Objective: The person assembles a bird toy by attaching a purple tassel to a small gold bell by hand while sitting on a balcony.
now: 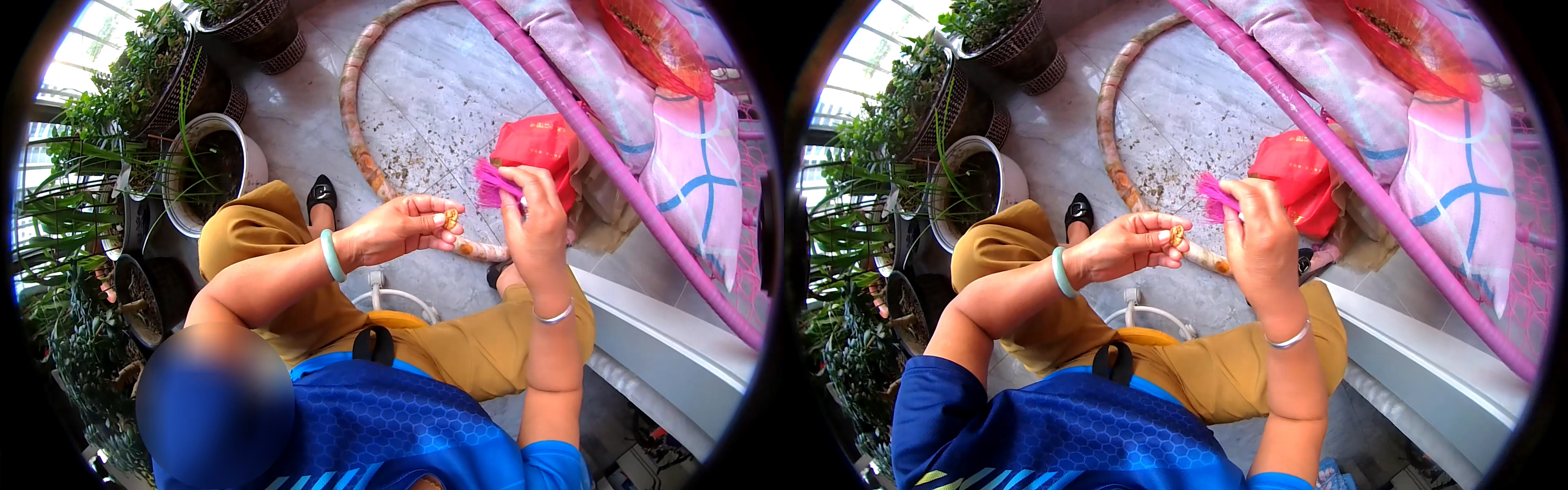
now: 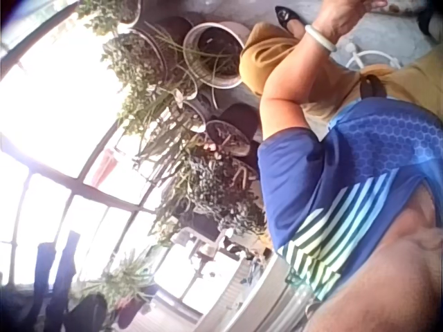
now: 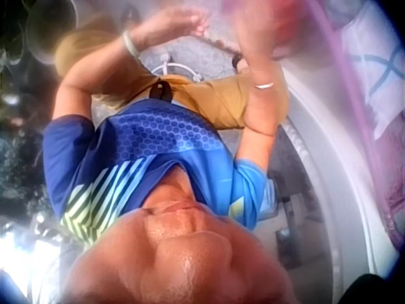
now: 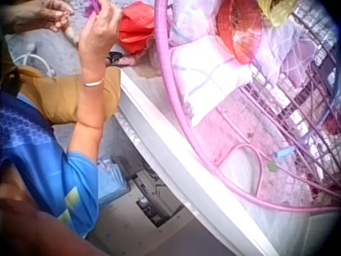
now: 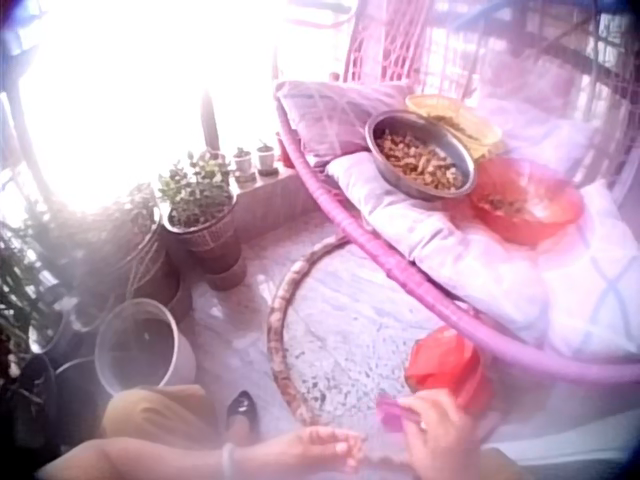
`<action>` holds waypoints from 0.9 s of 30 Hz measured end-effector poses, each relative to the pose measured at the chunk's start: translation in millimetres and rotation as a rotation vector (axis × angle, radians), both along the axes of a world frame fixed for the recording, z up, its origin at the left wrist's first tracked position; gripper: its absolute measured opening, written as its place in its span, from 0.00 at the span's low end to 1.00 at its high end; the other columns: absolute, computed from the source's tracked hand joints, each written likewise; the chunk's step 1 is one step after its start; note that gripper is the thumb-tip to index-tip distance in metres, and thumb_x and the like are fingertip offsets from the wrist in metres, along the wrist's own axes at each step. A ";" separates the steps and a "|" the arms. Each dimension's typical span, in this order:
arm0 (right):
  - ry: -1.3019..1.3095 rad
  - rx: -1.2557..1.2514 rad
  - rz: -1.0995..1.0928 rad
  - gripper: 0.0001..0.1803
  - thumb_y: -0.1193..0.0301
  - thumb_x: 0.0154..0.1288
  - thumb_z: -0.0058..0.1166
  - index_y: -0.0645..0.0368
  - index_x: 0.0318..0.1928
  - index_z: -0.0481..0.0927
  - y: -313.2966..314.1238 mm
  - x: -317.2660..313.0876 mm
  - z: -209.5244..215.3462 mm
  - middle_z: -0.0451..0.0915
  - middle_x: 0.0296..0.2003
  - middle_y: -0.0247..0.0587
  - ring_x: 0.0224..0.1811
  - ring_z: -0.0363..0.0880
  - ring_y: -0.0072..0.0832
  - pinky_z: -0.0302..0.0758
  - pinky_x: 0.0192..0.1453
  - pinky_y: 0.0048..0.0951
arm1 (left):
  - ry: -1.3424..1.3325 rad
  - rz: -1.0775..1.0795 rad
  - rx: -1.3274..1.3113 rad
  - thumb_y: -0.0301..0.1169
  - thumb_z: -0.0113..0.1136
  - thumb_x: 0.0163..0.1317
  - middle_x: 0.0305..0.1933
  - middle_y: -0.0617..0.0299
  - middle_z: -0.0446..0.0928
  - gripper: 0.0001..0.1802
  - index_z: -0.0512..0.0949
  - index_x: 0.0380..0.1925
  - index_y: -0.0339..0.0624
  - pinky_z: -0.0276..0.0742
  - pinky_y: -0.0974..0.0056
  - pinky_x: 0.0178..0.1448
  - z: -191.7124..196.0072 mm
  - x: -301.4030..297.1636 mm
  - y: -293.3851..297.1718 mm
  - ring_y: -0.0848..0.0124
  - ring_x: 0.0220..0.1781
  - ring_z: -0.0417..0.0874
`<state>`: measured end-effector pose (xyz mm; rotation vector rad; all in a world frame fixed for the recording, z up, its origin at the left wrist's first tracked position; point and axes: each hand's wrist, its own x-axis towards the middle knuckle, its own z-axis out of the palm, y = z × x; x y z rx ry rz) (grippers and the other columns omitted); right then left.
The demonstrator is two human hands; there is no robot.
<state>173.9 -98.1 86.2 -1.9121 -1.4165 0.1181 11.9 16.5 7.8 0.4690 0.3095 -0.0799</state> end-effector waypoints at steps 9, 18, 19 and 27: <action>-0.099 -0.064 -0.014 0.14 0.82 0.52 0.53 0.60 0.42 0.74 2.8 4.9 -10.0 0.74 0.38 0.45 0.40 0.76 0.43 0.73 0.43 0.37 | 0.016 -0.003 0.014 0.28 0.49 0.66 0.45 0.58 0.76 0.16 0.68 0.53 0.38 0.75 0.65 0.55 -0.4 -2.5 -1.1 0.73 0.44 0.79; 0.067 -0.103 -0.052 0.13 0.80 0.54 0.54 0.60 0.42 0.74 0.3 8.4 -6.4 0.75 0.39 0.44 0.41 0.77 0.40 0.73 0.43 0.33 | 0.022 0.040 0.016 0.27 0.49 0.66 0.48 0.57 0.75 0.16 0.69 0.53 0.39 0.76 0.66 0.55 4.4 -2.2 2.3 0.73 0.44 0.79; 0.066 -0.104 -0.050 0.13 0.80 0.54 0.54 0.60 0.42 0.74 0.5 8.2 -6.7 0.75 0.39 0.44 0.41 0.77 0.40 0.73 0.43 0.33 | 0.022 0.042 0.015 0.27 0.49 0.66 0.48 0.57 0.75 0.16 0.69 0.53 0.39 0.76 0.66 0.55 4.7 -2.1 2.4 0.73 0.44 0.79; 0.264 -0.085 -0.018 0.11 0.80 0.54 0.55 0.62 0.40 0.75 2.4 3.7 -4.6 0.76 0.37 0.46 0.40 0.77 0.39 0.72 0.44 0.32 | 0.049 0.093 0.050 0.26 0.49 0.65 0.49 0.56 0.75 0.15 0.70 0.51 0.38 0.76 0.66 0.54 1.5 -2.5 3.4 0.72 0.45 0.79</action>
